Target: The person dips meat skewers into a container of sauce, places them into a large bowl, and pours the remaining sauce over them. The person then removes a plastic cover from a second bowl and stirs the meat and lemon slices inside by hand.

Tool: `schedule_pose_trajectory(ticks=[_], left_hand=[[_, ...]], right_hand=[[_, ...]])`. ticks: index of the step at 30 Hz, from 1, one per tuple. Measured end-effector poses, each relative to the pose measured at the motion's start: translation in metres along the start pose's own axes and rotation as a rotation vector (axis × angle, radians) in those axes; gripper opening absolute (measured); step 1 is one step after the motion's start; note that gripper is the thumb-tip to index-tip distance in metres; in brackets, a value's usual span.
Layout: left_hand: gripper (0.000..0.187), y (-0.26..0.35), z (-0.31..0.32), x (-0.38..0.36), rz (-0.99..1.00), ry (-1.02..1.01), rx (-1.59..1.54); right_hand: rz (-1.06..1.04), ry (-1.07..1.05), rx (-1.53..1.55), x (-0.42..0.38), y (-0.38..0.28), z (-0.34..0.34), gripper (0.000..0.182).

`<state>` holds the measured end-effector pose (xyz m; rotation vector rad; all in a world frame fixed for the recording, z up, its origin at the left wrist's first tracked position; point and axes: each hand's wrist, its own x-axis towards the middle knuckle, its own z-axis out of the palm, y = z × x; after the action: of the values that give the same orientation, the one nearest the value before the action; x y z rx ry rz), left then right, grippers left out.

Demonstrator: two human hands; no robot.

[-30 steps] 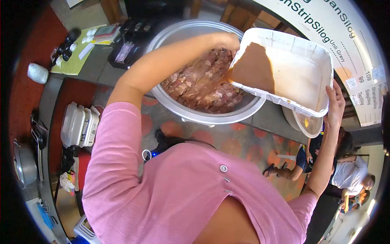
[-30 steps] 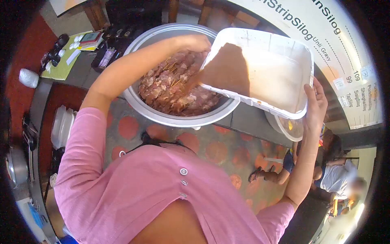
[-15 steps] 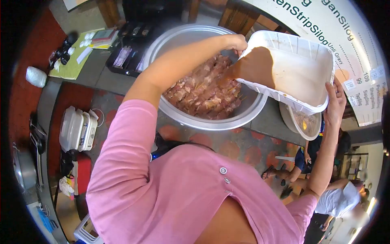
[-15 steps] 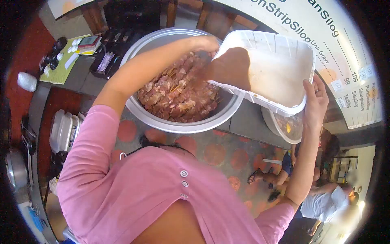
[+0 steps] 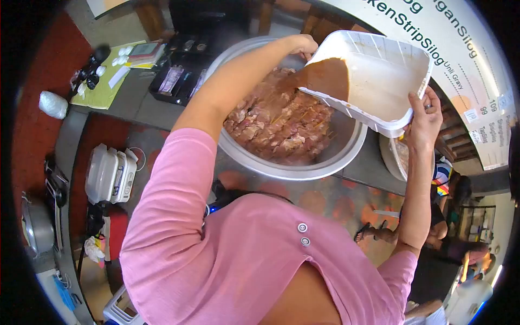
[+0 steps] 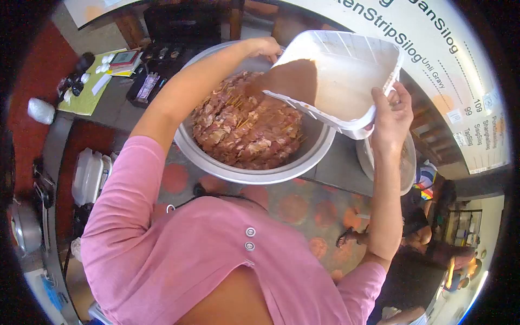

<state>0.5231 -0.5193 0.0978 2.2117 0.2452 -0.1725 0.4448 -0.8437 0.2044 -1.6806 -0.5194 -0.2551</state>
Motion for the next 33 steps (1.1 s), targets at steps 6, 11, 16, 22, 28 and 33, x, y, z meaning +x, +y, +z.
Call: schedule_pose_trajectory(ticks=[6,11,16,22,28,33], left_hand=[[0.032,-0.031,-0.023,-0.027,-0.065,0.076,-0.046],[0.035,-0.068,-0.04,-0.033,-0.155,0.083,-0.059],[0.034,-0.069,-0.045,-0.078,-0.178,0.087,-0.106],[0.036,-0.064,-0.032,-0.086,-0.078,-0.004,-0.165],[0.03,-0.032,0.007,-0.07,-0.118,-0.058,-0.319],[0.022,0.023,0.026,-0.097,0.003,-0.022,-0.434]], right_hand=[[-0.001,-0.082,0.041,-0.006,-0.001,0.041,0.05],[-0.059,-0.183,0.116,-0.011,0.001,0.064,0.045],[-0.119,-0.195,0.085,-0.012,0.001,0.065,0.044],[-0.155,-0.224,-0.037,-0.009,-0.017,0.037,0.042],[-0.328,-0.222,-0.192,-0.009,-0.04,0.0,0.038],[-0.527,-0.212,-0.469,-0.035,-0.067,-0.013,0.039]])
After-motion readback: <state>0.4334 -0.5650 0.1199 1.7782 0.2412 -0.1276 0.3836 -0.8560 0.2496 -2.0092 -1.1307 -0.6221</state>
